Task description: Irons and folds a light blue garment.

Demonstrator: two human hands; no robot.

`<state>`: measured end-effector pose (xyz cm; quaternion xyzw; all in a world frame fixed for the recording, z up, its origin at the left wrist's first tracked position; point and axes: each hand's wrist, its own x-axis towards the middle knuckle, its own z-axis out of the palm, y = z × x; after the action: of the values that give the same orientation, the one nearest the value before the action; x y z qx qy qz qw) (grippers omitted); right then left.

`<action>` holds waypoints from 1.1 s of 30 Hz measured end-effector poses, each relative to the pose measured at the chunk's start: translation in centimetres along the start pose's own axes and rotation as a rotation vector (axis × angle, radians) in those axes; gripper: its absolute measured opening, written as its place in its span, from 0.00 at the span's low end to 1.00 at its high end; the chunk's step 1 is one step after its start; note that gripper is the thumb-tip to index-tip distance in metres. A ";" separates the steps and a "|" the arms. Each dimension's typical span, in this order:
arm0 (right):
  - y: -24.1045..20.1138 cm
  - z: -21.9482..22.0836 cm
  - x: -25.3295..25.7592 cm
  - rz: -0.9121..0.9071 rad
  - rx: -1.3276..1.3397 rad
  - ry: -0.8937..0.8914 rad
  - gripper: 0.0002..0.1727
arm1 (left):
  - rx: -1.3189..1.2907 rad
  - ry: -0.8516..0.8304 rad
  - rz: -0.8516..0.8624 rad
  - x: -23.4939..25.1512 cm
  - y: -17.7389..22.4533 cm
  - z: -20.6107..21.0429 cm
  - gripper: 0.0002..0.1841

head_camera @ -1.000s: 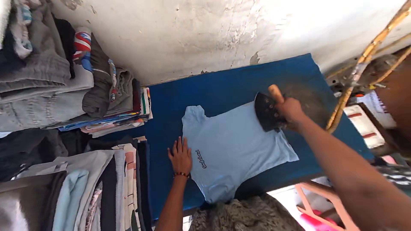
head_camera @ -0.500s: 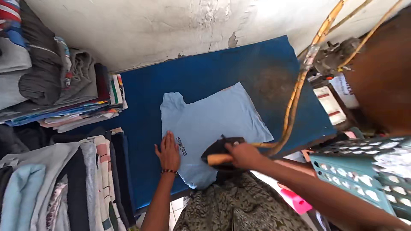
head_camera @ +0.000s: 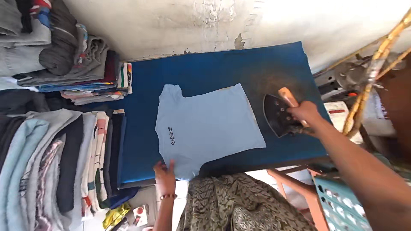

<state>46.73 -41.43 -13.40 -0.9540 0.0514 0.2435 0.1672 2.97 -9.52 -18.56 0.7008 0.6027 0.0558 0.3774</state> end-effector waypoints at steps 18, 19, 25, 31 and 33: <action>-0.9 8.4 -5.1 -0.712 0.265 -0.271 0.17 | -0.844 -0.459 -0.068 1.3 7.3 -5.8 0.24; -1.7 8.4 -3.9 -0.575 0.342 -0.315 0.20 | -0.821 -0.437 0.015 3.2 7.9 -5.8 0.28; -3.2 10.8 -4.0 -0.306 0.381 -0.267 0.41 | 0.025 -0.342 0.041 10.1 5.3 -3.3 0.31; -3.0 12.5 -5.0 -0.459 0.064 -0.005 0.44 | 0.339 -0.311 -0.017 9.4 3.7 -3.2 0.22; -5.5 13.1 -6.2 -0.527 -0.029 0.102 0.40 | 0.384 -0.198 0.015 7.9 5.0 -3.1 0.21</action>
<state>36.47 -31.67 -19.59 -0.9478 -0.1937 0.1441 0.2082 7.48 -1.05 -16.35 0.7665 0.5569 -0.1262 0.2939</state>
